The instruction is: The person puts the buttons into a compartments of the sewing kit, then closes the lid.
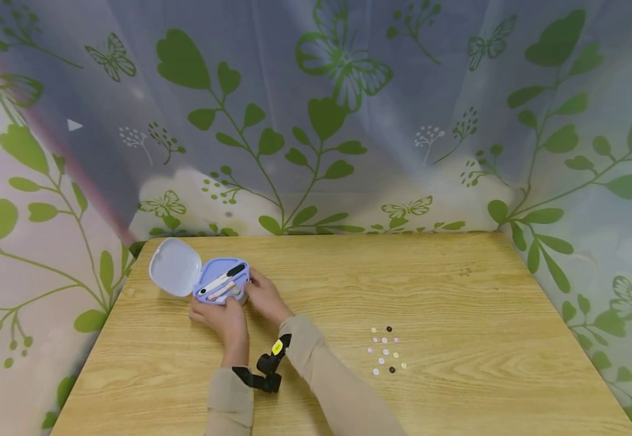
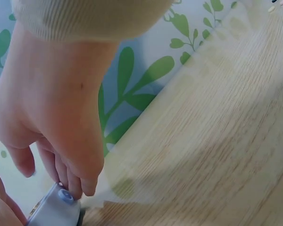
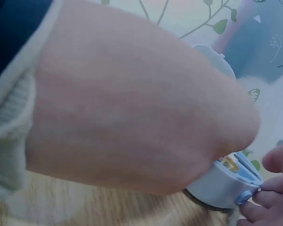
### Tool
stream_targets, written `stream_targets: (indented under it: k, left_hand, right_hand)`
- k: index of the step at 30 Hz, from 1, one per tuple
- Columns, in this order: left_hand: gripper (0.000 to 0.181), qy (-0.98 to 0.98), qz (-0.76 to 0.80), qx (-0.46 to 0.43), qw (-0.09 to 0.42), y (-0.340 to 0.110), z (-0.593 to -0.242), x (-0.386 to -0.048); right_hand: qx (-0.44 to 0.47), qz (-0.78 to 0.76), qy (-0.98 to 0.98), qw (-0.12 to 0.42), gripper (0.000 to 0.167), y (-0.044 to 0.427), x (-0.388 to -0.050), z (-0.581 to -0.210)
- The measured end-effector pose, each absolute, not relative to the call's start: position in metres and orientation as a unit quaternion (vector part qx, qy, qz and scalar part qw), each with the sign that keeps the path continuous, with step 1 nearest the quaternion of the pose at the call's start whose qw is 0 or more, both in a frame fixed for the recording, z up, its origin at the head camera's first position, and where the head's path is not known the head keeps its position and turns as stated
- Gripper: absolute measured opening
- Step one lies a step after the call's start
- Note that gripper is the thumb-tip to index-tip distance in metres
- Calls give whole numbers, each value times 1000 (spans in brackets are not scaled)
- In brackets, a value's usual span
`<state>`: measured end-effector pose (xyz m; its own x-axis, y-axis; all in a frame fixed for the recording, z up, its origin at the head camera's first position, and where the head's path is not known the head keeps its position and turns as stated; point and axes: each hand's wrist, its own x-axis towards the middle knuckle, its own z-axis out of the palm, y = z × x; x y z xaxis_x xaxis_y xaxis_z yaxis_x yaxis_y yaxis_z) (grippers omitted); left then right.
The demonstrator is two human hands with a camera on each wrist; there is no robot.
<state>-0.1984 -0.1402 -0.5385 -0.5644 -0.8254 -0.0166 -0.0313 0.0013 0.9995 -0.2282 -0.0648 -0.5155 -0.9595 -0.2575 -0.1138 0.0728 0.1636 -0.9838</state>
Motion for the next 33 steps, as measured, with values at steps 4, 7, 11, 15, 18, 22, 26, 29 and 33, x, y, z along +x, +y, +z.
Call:
stream_targets:
  k: [4,7,11,15,18,22,26,29,33]
  left_hand:
    - [80,-634,-617,344,316,-140,-537,-198]
    - [79,-629,-621,343,316,-140,-535,-198]
    - [77,-624,-627,341,319,-140,-533,-198]
    - [75,-629,-633,334,303,-140,-533,-195]
    - [74,-635,-637,329,288,-140,-533,-193]
    - [73,-650,-630,319,281,-138,-534,-190]
    - [71,-671,-618,299,280,-138,-534,-189]
    - [73,-690,-614,280,263,-139,-535,-188]
    - [75,-712,-606,258,244,-141,-539,-188]
  right_hand:
    - [-45,-643,760,82,45,-68,-231,-518]
    - [-58,-640,764,66,42,-68,-237,-523]
    - [-79,-620,778,60,44,-64,-246,-531]
    - [-94,-598,794,55,45,-58,-252,-534]
    - [-107,-587,801,53,46,-54,-255,-535]
    - [-112,-586,800,60,47,-48,-255,-531]
    - [-110,-580,804,71,52,-43,-254,-525]
    - [-109,-565,814,77,58,-41,-253,-524]
    - [-106,-550,824,86,64,-38,-252,-524]
